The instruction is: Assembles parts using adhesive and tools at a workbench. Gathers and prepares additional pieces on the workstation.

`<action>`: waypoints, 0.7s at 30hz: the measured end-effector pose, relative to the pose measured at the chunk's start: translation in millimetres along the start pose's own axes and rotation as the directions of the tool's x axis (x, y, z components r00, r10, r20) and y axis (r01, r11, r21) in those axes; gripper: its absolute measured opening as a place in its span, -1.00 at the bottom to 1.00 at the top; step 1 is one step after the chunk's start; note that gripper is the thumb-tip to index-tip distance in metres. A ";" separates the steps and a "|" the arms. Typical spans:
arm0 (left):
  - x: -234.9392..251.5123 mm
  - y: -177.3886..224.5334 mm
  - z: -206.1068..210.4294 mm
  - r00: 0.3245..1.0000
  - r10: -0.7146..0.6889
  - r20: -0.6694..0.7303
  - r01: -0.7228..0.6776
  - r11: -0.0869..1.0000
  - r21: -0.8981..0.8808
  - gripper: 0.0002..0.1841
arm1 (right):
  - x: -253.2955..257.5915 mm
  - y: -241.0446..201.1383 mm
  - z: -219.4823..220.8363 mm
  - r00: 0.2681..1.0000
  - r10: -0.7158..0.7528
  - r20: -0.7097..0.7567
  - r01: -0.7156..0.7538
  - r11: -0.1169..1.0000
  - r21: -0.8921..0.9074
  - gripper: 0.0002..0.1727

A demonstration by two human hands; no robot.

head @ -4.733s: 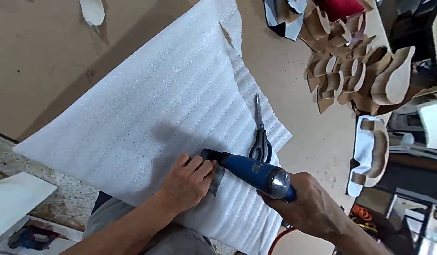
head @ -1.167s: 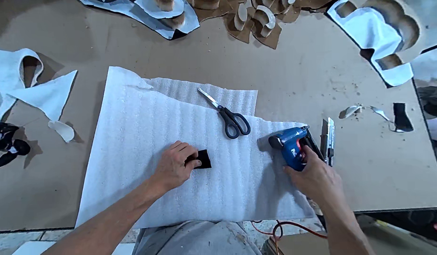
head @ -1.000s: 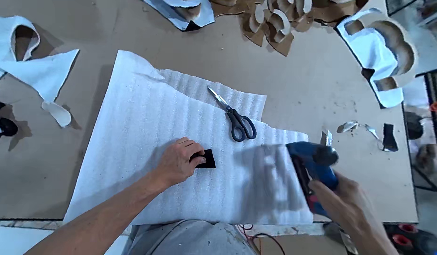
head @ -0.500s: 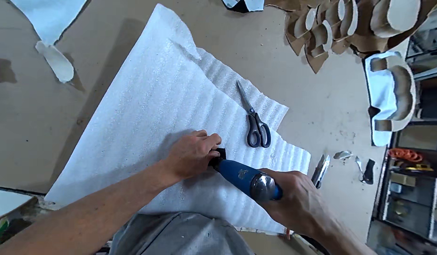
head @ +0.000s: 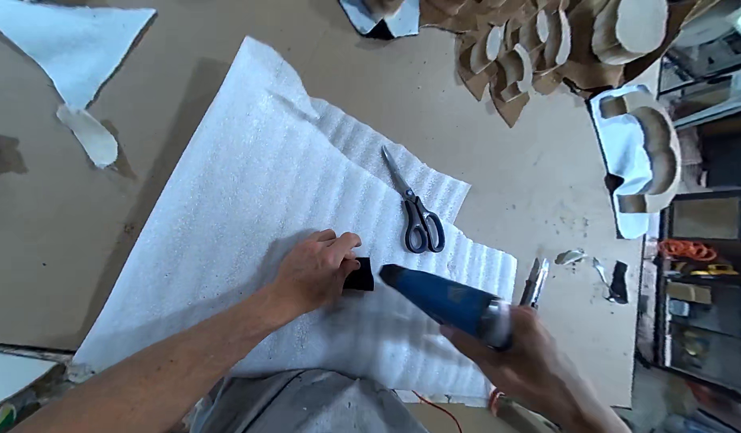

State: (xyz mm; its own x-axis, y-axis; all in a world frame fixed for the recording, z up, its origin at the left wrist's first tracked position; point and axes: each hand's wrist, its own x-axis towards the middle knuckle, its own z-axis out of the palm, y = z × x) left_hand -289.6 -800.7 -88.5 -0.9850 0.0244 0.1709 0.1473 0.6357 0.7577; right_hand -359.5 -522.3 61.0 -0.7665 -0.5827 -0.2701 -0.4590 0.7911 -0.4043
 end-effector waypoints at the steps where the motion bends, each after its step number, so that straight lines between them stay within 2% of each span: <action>1: -0.4 -1.1 0.9 1.000 -0.002 0.000 0.002 1.000 -0.007 -0.75 | -16.4 6.1 -5.7 0.995 0.085 -0.055 -0.086 0.996 -0.010 -0.54; 4: 1.9 0.6 -4.4 0.999 -0.035 0.036 0.037 0.998 -0.054 -0.76 | -58.7 21.8 -12.6 0.946 0.297 -0.129 -0.302 0.953 -0.019 -0.42; 7: 1.8 7.6 -16.0 0.991 -0.082 0.101 0.090 0.993 -0.082 -0.70 | -76.5 49.7 10.9 0.895 0.408 -0.180 -0.412 0.911 0.019 -0.11; 9: -4.7 12.6 -19.9 0.988 -0.114 0.101 0.121 0.990 -0.069 -0.58 | -74.0 72.9 37.8 0.867 0.424 -0.261 -0.432 0.902 0.029 -0.09; 12: -18.1 24.5 -17.8 0.983 -0.182 0.027 0.180 0.982 0.051 -0.40 | -64.0 90.5 66.9 0.837 0.451 -0.310 -0.466 0.884 0.029 -0.09; 14: -24.3 31.7 -12.2 0.976 -0.218 0.005 0.216 0.968 0.127 -0.34 | -62.5 93.2 77.2 0.838 0.434 -0.329 -0.462 0.887 -0.008 -0.13; 17: -21.4 42.4 -9.7 0.938 -0.341 0.060 0.323 0.923 0.208 -0.33 | -64.6 75.0 70.0 0.834 0.345 -0.430 -0.385 0.923 -0.007 -0.35; 19: -13.3 50.2 -13.3 0.879 -0.435 0.196 0.390 0.891 0.232 -0.39 | -59.7 48.4 65.9 0.854 0.314 -0.416 -0.295 0.949 0.110 -0.46; 21: -10.4 54.0 -14.8 0.849 -0.448 0.280 0.391 0.890 0.236 -0.57 | -44.0 28.3 79.1 0.910 0.287 -0.299 -0.185 0.927 0.327 -0.50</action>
State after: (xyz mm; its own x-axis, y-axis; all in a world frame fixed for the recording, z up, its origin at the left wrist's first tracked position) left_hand -270.1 -778.1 -40.1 -0.9275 -0.0477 -0.3707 -0.2755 0.7573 0.5921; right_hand -303.2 -489.0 -7.7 -0.9636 -0.2479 -0.1006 -0.1370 0.7802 -0.6104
